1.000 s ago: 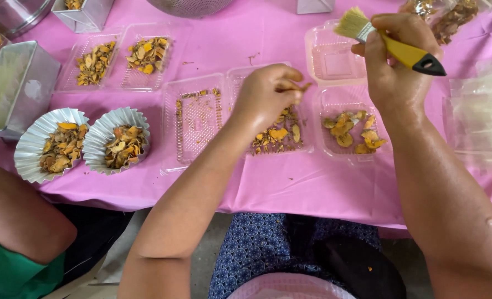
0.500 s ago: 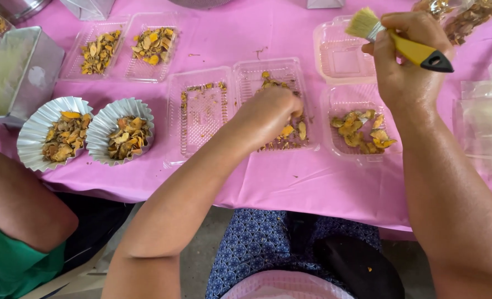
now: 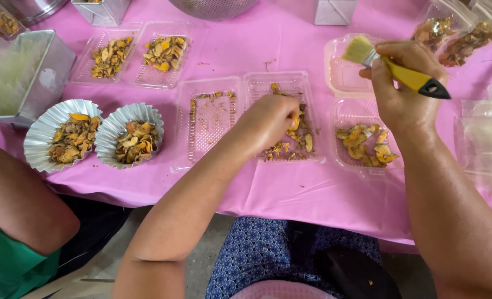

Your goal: Sorting and organizing dried tea leaves or herbs into plastic containers using hands and a brush

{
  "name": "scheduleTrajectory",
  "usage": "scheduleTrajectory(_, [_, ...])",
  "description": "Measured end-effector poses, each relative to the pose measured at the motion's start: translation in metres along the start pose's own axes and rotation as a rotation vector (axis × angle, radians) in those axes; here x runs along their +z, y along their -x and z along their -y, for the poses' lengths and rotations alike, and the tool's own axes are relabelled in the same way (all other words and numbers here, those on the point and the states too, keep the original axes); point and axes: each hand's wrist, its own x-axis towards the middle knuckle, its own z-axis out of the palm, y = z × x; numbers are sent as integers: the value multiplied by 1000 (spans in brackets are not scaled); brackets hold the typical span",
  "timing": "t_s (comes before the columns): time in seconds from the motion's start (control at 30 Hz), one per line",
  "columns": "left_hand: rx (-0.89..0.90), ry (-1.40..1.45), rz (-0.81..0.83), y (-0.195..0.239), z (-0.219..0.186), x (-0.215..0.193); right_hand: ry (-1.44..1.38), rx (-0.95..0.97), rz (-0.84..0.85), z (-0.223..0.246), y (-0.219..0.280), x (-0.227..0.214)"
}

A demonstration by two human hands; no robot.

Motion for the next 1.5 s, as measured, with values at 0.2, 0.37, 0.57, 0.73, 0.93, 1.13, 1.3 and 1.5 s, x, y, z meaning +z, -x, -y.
scheduleTrajectory(0.2, [-198, 438, -290, -6, -1, -22, -364, -20, 167, 40, -5, 12])
scheduleTrajectory(0.37, [-175, 564, -374, -8, 6, -18, -266, 5, 266, 55, 5, 27])
scheduleTrajectory(0.57, [-175, 744, -508, -14, 5, -16, -254, -55, 261, 71, -4, 21])
scheduleTrajectory(0.73, [-115, 884, -508, -19, -7, -9, -23, -206, 56, 61, 1, 12])
scheduleTrajectory(0.93, [-16, 1058, -563, -18, -12, -11, -14, -107, 121, 52, 1, 20])
scheduleTrajectory(1.13, [130, 950, -522, -7, -16, -14, 31, -93, 98, 50, -2, 17])
scheduleTrajectory(1.3, [268, 803, -522, -5, -32, -3, 68, -151, 105, 54, 0, 20])
scheduleTrajectory(1.5, [268, 1188, -327, 6, -45, 4, 306, -402, -8, 25, 6, 20])
